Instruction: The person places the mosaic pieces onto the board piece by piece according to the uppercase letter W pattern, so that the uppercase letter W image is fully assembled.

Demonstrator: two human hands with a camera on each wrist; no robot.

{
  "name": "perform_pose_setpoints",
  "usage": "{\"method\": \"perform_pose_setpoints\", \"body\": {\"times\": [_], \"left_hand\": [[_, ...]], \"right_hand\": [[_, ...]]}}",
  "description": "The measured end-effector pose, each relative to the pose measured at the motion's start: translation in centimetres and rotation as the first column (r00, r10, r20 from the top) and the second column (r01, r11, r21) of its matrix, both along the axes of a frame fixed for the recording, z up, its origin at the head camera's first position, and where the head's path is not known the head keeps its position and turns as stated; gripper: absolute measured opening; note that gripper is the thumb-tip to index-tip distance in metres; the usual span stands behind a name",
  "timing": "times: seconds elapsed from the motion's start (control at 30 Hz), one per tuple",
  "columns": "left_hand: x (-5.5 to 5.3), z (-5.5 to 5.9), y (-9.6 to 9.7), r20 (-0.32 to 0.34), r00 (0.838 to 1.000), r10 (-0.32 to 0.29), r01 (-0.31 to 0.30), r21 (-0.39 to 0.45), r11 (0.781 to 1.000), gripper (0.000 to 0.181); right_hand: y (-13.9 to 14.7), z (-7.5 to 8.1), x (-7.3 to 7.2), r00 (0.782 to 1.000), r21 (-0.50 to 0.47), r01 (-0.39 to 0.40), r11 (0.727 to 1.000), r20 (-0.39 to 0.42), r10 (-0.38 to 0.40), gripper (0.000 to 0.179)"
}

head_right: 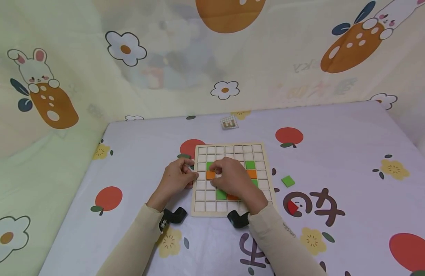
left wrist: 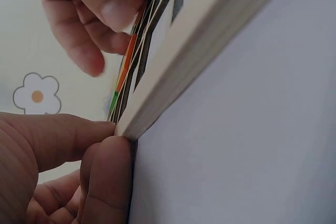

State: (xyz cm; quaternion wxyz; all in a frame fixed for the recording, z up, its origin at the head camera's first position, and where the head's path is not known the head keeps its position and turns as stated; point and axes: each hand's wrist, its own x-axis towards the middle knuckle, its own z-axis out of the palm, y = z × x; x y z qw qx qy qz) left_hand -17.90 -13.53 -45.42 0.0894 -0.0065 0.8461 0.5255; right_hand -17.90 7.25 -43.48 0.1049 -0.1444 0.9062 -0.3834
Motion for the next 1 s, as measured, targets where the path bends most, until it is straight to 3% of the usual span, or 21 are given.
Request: {"method": "perform_pose_setpoints", "body": {"times": [0.17, 0.4, 0.73, 1.0], "left_hand": [[0.1, 0.0, 0.1, -0.005, 1.0, -0.002, 0.002, -0.008, 1.0, 0.035], [0.1, 0.0, 0.3, 0.006, 1.0, -0.004, 0.004, -0.009, 1.0, 0.035], [0.0, 0.1, 0.4, 0.012, 1.0, -0.005, 0.005, -0.017, 1.0, 0.036], [0.0, -0.1, 0.1, 0.011, 1.0, 0.008, -0.008, -0.008, 1.0, 0.037]], "right_hand": [[1.5, 0.5, 0.5, 1.0, -0.06, 0.012, 0.998, -0.009, -0.013, 0.041], [6.2, 1.4, 1.9, 0.989, -0.062, 0.138, 0.989, -0.053, -0.141, 0.042], [13.6, 0.5, 3.8, 0.941, 0.047, 0.339, 0.94, -0.043, -0.337, 0.054], [16.6, -0.6, 3.9, 0.918, 0.139, 0.395, 0.908, -0.021, -0.396, 0.055]]}}
